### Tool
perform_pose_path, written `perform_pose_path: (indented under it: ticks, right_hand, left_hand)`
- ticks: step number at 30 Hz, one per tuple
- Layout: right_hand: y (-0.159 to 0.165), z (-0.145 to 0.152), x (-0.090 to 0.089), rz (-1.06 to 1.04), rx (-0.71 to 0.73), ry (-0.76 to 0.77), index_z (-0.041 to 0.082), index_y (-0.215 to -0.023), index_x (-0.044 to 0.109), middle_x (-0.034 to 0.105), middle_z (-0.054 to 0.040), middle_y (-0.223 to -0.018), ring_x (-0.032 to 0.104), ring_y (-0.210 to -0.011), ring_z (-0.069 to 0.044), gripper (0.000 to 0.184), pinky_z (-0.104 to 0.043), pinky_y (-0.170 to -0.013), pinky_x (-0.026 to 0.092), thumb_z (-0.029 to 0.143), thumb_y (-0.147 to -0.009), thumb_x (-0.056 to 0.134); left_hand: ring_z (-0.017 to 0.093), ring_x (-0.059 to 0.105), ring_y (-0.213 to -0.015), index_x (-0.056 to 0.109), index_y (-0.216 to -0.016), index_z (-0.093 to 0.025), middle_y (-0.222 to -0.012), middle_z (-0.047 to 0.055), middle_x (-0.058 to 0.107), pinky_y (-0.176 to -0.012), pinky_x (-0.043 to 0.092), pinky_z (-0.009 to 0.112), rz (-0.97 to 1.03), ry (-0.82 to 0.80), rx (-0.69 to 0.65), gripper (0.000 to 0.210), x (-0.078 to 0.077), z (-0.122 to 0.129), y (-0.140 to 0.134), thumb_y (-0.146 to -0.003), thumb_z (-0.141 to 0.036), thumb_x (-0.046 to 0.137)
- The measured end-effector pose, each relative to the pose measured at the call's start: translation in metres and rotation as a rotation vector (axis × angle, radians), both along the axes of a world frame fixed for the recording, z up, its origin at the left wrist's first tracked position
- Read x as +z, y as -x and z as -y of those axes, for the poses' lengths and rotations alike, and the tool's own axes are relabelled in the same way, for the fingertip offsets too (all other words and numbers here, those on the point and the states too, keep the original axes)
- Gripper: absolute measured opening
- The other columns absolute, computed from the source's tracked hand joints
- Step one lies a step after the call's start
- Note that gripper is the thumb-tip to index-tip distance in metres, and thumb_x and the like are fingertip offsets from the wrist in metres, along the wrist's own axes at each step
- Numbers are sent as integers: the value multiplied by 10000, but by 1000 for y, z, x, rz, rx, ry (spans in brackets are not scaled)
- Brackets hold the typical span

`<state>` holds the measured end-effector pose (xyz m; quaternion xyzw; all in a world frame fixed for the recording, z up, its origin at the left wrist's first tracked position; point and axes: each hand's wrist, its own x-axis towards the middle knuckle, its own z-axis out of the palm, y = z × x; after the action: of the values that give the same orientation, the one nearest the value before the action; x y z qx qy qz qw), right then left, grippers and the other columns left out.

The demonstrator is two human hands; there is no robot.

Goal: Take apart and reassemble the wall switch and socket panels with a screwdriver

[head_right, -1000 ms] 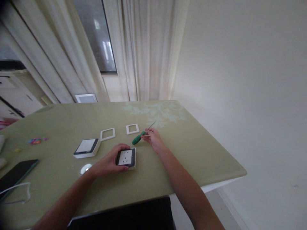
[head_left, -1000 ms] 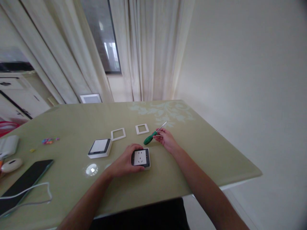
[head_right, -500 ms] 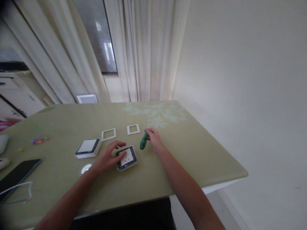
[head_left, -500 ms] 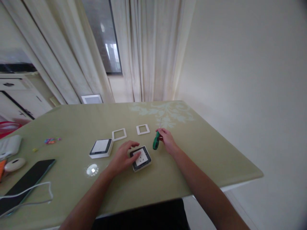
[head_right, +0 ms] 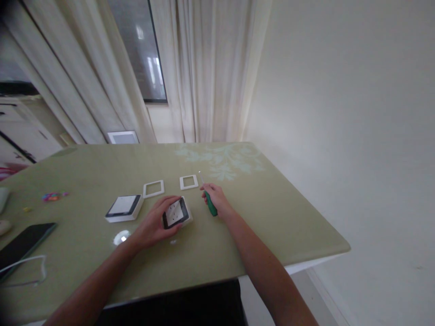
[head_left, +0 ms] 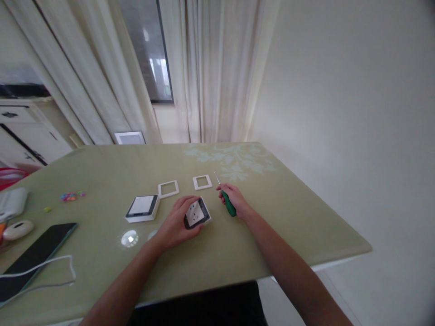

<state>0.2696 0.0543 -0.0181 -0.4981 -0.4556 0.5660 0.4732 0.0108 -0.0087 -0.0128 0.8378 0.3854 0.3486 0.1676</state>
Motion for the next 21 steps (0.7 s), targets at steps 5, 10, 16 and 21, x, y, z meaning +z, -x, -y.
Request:
perform_pose_path:
  ticks: [5, 10, 16, 21]
  right_hand:
    - [20, 17, 8, -21, 164, 25, 193, -926, 741, 772, -26, -901, 435, -409, -29, 464, -190, -358, 316, 647, -837, 779]
    - [35, 35, 11, -7, 327, 23, 209, -1011, 742, 661, 40, -638, 452, -376, -70, 572, -197, -344, 332, 742, -806, 774]
    - [38, 33, -1, 84, 246, -29, 196, -927, 737, 588, 55, -567, 463, -389, -89, 506, -215, -374, 346, 699, -872, 725]
    - [31, 30, 1, 103, 108, -72, 184, -1046, 795, 711, -10, -892, 508, -489, -66, 367, -227, -455, 386, 481, -956, 598]
  left_hand:
    - [349, 545, -1400, 510, -1485, -252, -1466, 144, 573, -1196, 468, 535, 151, -85, 82, 679, 5, 2, -1, -875, -329, 798]
    - [347, 532, -1423, 485, -1511, -274, -1495, 141, 562, -1214, 447, 537, 137, -113, 67, 695, 6, 7, -4, -888, -319, 790]
    - [362, 551, -1422, 535, -1503, -249, -1524, 143, 612, -1241, 403, 564, 2, -93, 22, 658, 5, 1, 0, -878, -268, 741]
    - [360, 571, -1389, 542, -1520, -232, -1487, 134, 657, -1226, 429, 558, -55, 50, -16, 712, 1, -5, 8, -846, -280, 767]
